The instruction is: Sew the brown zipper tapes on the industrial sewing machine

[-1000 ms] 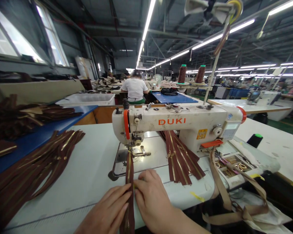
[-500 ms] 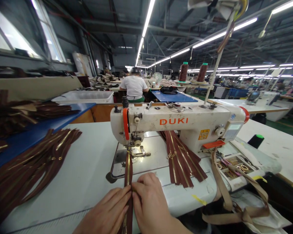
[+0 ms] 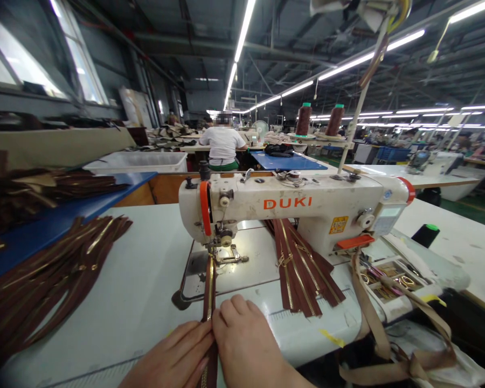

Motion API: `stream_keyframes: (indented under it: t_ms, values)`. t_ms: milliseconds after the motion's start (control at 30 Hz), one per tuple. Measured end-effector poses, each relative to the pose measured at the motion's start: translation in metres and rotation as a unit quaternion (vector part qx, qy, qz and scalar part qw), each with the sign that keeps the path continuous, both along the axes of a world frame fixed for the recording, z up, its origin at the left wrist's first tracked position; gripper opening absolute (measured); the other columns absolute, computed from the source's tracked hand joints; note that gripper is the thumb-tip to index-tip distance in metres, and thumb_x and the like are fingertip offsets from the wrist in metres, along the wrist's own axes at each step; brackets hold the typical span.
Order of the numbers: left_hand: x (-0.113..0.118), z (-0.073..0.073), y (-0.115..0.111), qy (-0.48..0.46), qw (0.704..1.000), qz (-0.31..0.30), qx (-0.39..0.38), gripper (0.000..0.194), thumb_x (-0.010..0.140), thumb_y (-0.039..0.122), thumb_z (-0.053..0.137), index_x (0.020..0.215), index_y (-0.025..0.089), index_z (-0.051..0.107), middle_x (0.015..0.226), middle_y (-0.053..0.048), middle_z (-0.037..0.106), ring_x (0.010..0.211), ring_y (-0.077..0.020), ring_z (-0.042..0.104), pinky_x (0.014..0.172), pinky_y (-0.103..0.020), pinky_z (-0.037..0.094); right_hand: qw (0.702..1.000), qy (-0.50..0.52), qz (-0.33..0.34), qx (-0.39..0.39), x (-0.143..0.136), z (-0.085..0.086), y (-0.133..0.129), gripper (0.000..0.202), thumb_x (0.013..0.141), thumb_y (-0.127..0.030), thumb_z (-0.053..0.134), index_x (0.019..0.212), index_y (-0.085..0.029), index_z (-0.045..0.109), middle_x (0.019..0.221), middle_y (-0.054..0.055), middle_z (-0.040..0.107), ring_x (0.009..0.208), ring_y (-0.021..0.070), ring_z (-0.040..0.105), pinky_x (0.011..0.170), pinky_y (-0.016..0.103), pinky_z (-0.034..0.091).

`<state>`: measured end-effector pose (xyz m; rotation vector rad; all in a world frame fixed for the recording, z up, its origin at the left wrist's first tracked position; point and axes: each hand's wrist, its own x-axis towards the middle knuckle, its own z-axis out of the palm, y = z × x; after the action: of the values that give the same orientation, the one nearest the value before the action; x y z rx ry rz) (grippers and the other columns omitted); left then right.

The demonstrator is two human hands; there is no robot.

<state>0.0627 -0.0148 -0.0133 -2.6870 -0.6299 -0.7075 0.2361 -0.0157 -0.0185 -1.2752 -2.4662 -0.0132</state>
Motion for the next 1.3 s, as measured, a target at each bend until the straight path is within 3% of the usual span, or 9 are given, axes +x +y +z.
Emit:
stream_keyframes:
  t_ms: [200, 300, 433, 633, 967, 1300]
  values:
    - [-0.012, 0.008, 0.003, -0.055, 0.997, -0.008, -0.049, 0.029, 0.09, 0.01, 0.038, 0.106, 0.015, 0.062, 0.1, -0.006, 0.07, 0.095, -0.0147, 0.064, 0.088, -0.021, 0.051, 0.997, -0.058, 0.028, 0.04, 0.0, 0.007, 0.0, 0.015, 0.079, -0.016, 0.063, 0.092, -0.016, 0.056, 0.088, 0.005, 0.056, 0.079, 0.0211, 0.046, 0.063, 0.034, 0.039]
    - [-0.013, 0.015, 0.01, -0.073, 0.993, 0.03, -0.086, 0.03, 0.089, 0.01, 0.039, 0.111, 0.015, 0.059, 0.104, -0.007, 0.068, 0.097, -0.017, 0.062, 0.089, -0.027, 0.052, 0.996, -0.071, 0.035, 0.047, 0.0, 0.009, -0.001, 0.018, 0.079, -0.016, 0.062, 0.096, -0.014, 0.056, 0.089, 0.005, 0.056, 0.08, 0.0216, 0.045, 0.064, 0.034, 0.04]
    - [-0.006, 0.022, 0.025, -0.018, 0.991, 0.035, -0.125, 0.029, 0.087, 0.007, 0.039, 0.103, 0.015, 0.061, 0.102, -0.009, 0.066, 0.097, -0.0217, 0.06, 0.088, -0.039, 0.052, 0.995, -0.085, 0.036, 0.049, 0.0, 0.01, -0.001, 0.016, 0.081, -0.017, 0.06, 0.096, -0.012, 0.058, 0.089, 0.008, 0.056, 0.08, 0.0223, 0.045, 0.067, 0.035, 0.04]
    - [-0.005, 0.017, 0.032, -0.03, 0.988, 0.02, -0.15, 0.03, 0.087, 0.007, 0.037, 0.104, 0.015, 0.06, 0.1, -0.01, 0.065, 0.093, -0.0221, 0.06, 0.082, -0.039, 0.054, 0.994, -0.088, 0.049, 0.036, 0.006, 0.014, -0.001, 0.017, 0.082, -0.015, 0.058, 0.099, -0.012, 0.059, 0.091, 0.008, 0.056, 0.082, 0.0221, 0.045, 0.07, 0.035, 0.041]
    - [-0.007, 0.016, 0.028, -0.029, 0.985, 0.033, -0.166, 0.029, 0.086, 0.006, 0.04, 0.106, 0.015, 0.061, 0.102, -0.009, 0.064, 0.094, -0.0219, 0.06, 0.084, -0.04, 0.052, 0.998, -0.003, 0.053, -0.045, 0.023, 0.021, 0.003, 0.015, 0.091, -0.014, 0.047, 0.101, -0.017, 0.058, 0.092, 0.005, 0.057, 0.087, 0.0196, 0.047, 0.078, 0.031, 0.041]
    - [-0.007, 0.019, 0.028, -0.026, 0.983, 0.028, -0.18, 0.028, 0.087, 0.007, 0.041, 0.104, 0.016, 0.061, 0.101, -0.009, 0.064, 0.094, -0.0209, 0.06, 0.085, -0.038, 0.052, 0.986, -0.109, 0.12, 0.043, 0.019, 0.02, 0.005, 0.011, 0.089, -0.015, 0.051, 0.094, -0.013, 0.06, 0.09, 0.007, 0.057, 0.083, 0.0217, 0.046, 0.072, 0.034, 0.04]
